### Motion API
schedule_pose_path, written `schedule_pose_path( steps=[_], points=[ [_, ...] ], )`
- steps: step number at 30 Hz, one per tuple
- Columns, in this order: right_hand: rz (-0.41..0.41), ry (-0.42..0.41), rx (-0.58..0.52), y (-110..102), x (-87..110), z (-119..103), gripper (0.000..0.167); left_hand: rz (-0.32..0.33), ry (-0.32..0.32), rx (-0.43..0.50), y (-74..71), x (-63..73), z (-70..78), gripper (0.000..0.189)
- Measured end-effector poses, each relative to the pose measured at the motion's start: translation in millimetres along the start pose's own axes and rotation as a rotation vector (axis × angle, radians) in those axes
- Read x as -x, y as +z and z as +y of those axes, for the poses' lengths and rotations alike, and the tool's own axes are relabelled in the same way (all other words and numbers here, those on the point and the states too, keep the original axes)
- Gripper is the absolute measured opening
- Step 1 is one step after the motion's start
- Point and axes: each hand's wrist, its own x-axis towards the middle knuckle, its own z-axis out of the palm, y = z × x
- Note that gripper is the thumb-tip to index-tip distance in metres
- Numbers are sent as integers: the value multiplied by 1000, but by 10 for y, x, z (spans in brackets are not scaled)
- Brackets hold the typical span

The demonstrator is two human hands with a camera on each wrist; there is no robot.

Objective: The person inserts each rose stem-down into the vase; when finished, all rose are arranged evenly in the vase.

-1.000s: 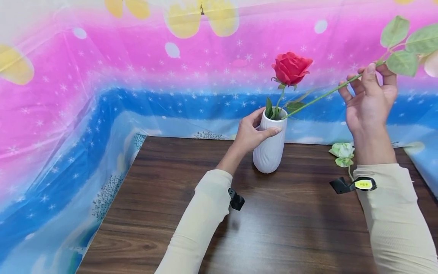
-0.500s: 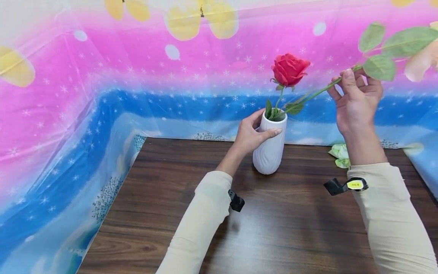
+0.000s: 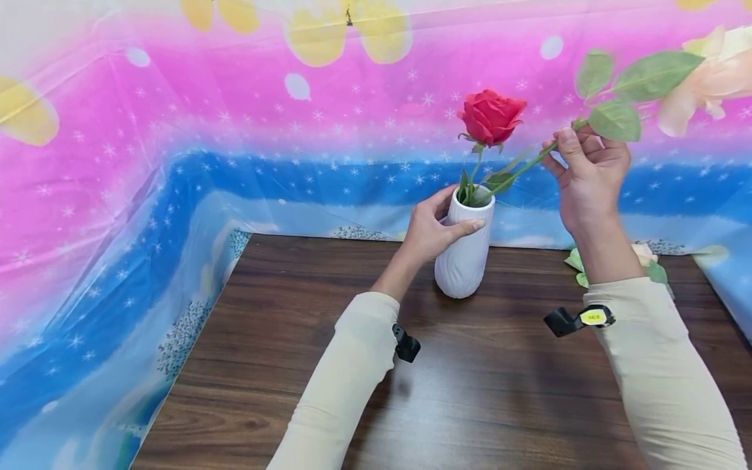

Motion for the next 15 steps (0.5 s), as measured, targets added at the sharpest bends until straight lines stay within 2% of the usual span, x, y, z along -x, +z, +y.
schedule_pose_path(
  steps=[7,15],
  points=[
    [19,29,74,24,44,120,12,0,10,0,-3,1,-3,73],
    [-35,58,179,0,102,262,7,-2,14,6,-2,-3,-11,72]
  ],
)
